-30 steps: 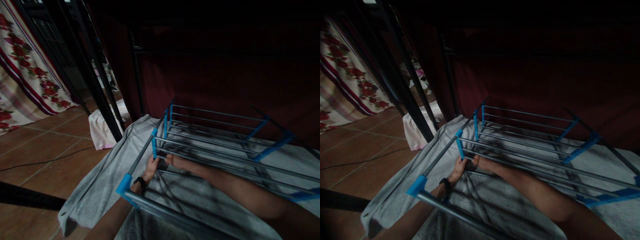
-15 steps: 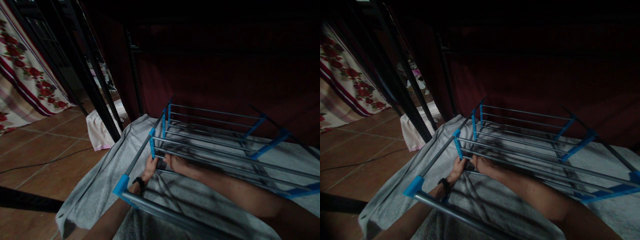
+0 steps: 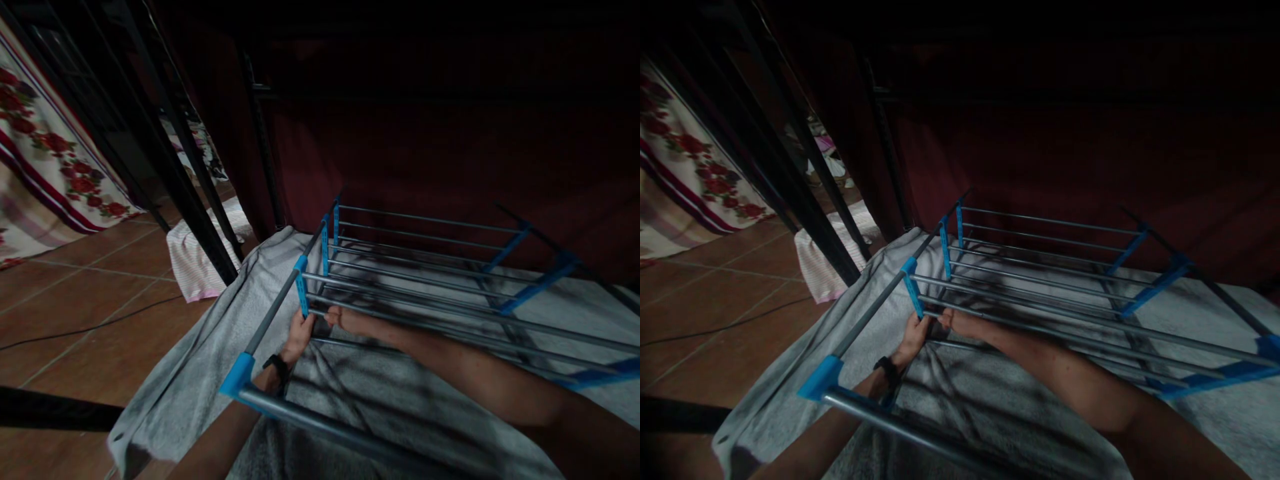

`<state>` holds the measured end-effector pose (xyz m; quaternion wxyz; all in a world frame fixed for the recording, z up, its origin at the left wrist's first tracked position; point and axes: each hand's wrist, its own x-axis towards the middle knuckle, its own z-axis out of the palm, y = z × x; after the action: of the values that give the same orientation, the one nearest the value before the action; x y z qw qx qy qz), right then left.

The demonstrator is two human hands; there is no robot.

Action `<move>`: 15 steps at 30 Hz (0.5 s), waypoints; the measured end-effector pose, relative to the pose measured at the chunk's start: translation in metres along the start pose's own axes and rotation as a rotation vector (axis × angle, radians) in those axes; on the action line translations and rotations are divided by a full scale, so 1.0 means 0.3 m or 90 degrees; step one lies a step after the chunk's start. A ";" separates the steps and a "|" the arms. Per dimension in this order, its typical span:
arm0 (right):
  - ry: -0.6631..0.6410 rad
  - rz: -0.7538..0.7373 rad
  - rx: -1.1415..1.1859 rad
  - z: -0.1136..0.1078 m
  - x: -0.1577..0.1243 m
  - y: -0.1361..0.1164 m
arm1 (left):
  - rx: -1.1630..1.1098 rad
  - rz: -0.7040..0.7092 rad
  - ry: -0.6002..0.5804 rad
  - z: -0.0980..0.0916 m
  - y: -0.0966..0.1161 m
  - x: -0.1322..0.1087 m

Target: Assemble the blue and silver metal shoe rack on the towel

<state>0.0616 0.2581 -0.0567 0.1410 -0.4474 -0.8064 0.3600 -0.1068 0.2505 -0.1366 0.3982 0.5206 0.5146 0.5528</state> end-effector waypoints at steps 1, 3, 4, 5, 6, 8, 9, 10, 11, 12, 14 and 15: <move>-0.003 0.000 -0.008 0.000 -0.002 0.002 | 0.000 0.001 -0.001 -0.001 0.001 0.000; 0.004 0.001 -0.041 0.000 -0.007 0.005 | 0.000 0.004 -0.003 -0.002 0.002 -0.001; 0.015 0.001 -0.066 0.001 -0.008 0.006 | 0.000 0.006 -0.003 -0.003 0.001 -0.001; 0.022 0.000 -0.093 0.002 -0.008 0.007 | 0.000 0.007 -0.004 -0.004 0.000 -0.001; 0.025 0.000 -0.119 0.003 -0.008 0.006 | 0.000 0.009 -0.005 -0.004 -0.002 0.000; 0.013 0.003 -0.150 0.002 -0.005 0.001 | 0.001 0.010 -0.008 -0.003 -0.011 0.002; 0.001 0.005 -0.153 0.000 -0.004 -0.005 | 0.002 0.010 -0.010 -0.001 -0.015 0.004; -0.007 0.006 -0.156 -0.004 -0.006 -0.012 | 0.003 0.010 -0.011 0.000 -0.019 0.006; -0.009 0.006 -0.162 -0.008 -0.010 -0.021 | 0.004 0.009 -0.013 0.001 -0.022 0.008; -0.004 0.005 -0.171 -0.013 -0.019 -0.031 | 0.004 0.007 -0.017 0.002 -0.021 0.010; 0.014 -0.001 -0.192 -0.021 -0.050 -0.054 | 0.003 0.002 -0.034 -0.003 -0.010 0.010; 0.030 -0.022 -0.208 -0.024 -0.071 -0.065 | 0.001 0.000 -0.045 -0.009 0.002 0.008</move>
<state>0.0654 0.2372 -0.0360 0.0913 -0.4584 -0.8585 0.2110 -0.1098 0.2523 -0.1354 0.4161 0.5400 0.5007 0.5335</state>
